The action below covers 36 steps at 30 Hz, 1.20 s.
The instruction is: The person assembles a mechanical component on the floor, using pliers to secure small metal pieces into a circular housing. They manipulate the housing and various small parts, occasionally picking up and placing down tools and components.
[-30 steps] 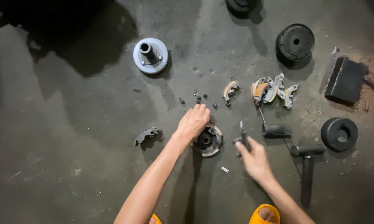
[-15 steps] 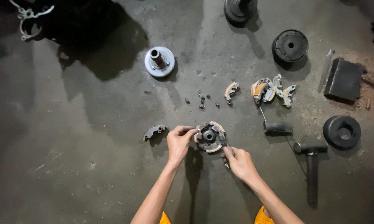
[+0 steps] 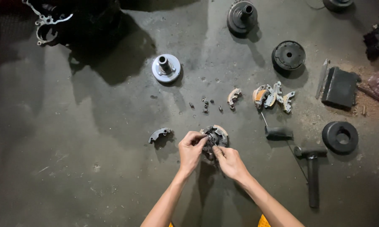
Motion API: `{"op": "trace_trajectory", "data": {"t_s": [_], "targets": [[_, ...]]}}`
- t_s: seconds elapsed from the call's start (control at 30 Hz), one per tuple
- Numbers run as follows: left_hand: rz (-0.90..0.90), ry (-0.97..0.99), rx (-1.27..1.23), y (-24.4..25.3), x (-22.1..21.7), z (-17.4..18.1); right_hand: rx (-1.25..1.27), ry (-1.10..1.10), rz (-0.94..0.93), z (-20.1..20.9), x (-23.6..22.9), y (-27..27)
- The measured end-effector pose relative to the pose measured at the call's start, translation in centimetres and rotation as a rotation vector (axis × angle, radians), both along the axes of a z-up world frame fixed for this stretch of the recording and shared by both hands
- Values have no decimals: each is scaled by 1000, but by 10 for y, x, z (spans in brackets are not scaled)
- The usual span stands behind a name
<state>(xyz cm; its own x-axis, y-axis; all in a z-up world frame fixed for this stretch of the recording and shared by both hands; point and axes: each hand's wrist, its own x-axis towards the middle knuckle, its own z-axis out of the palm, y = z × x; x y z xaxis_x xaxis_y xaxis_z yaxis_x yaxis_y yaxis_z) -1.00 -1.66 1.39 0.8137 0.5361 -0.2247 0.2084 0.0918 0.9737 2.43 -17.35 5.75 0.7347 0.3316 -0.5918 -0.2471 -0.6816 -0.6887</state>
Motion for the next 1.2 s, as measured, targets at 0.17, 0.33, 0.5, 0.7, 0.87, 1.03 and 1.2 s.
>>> {"op": "trace_trajectory", "data": {"t_s": [0.17,0.33,0.5,0.7,0.87,1.03,1.2], "targets": [[-36,-97,50,-2,0,7,-21,-20,22,17,-1,5],[-49,-144,132,-8,0,4,-81,-158,70,18,-4,4],[-34,-154,139,-16,-1,4,-63,-183,-3,-14,-12,-3],[-107,-148,247,-12,-5,-10,-66,-212,15,-37,-19,-12],[-205,-154,515,8,-12,8,-260,-436,147,-10,6,-1],[-347,-198,744,9,-14,-1,-260,-886,276,-47,13,9],[-368,-180,778,13,-11,1,-233,-1040,341,-39,20,13]]}}
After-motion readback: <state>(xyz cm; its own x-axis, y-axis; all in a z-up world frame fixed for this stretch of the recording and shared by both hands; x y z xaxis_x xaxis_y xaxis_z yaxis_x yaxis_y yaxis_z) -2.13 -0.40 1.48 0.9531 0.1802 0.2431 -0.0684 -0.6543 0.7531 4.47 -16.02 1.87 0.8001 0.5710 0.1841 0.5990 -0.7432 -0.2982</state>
